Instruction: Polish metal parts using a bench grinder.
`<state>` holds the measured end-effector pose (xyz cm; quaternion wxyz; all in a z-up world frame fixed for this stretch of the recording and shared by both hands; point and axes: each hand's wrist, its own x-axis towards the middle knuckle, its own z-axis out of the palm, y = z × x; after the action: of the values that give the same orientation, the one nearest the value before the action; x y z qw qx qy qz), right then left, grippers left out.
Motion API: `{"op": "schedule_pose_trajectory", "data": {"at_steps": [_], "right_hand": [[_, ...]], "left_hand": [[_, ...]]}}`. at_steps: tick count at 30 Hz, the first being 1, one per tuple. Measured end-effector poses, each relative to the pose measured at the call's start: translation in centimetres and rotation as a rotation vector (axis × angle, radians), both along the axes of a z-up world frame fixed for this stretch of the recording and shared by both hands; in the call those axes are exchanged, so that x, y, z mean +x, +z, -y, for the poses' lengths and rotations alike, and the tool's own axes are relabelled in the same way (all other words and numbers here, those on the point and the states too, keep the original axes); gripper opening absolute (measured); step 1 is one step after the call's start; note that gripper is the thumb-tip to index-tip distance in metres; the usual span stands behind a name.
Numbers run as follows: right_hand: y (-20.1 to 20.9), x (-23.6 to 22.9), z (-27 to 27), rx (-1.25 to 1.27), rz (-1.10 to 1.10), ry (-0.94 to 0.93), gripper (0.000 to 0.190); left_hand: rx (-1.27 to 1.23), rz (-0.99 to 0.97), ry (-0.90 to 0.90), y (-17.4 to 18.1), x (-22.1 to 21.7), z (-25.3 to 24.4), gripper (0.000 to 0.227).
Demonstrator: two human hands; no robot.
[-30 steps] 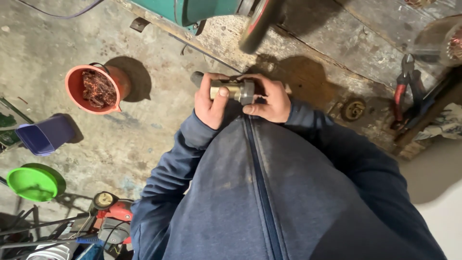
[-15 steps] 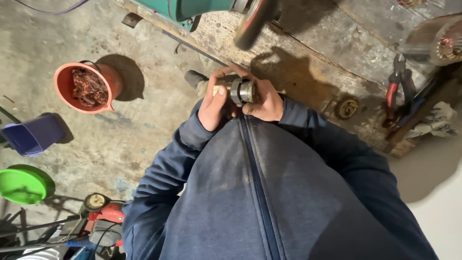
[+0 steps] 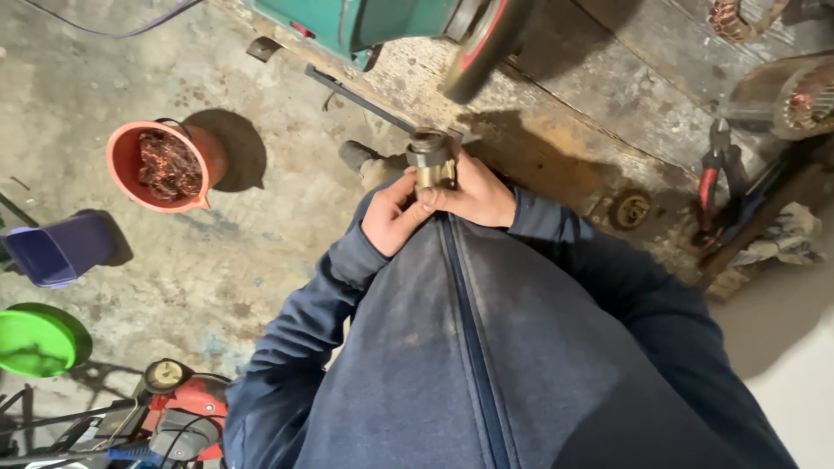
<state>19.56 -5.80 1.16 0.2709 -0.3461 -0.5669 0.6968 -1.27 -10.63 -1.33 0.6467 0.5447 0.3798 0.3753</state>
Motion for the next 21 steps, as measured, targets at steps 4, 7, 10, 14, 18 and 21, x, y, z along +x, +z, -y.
{"op": "schedule_pose_trajectory", "data": {"at_steps": [4,7,10,14,18,21], "right_hand": [[1.0,-0.3,-0.2,0.095,0.134,-0.033,0.052],[1.4,-0.4,-0.2,-0.039,0.243,-0.038,0.050],[1.2,0.2,-0.1,0.074,0.283,-0.035,0.053],[1.9,1.3,-0.6,0.188,0.324,-0.058,0.053],[2.8,1.9,-0.9,0.247,0.302,-0.032,0.062],[2.9,2.6,-0.6,0.344,0.311,-0.107,0.073]], "left_hand": [[-0.124,-0.173,0.005,-0.1,-0.2,-0.2,0.038],[0.010,-0.368,-0.026,-0.1,-0.9,-0.3,0.043],[0.044,-0.485,-0.090,1.5,-2.4,-1.8,0.058],[0.008,-0.409,0.037,1.8,-3.9,-4.2,0.055],[-0.053,-0.026,-0.043,1.4,-2.2,-5.3,0.061],[-0.320,0.305,-0.005,-1.0,-0.7,-4.5,0.058]]}}
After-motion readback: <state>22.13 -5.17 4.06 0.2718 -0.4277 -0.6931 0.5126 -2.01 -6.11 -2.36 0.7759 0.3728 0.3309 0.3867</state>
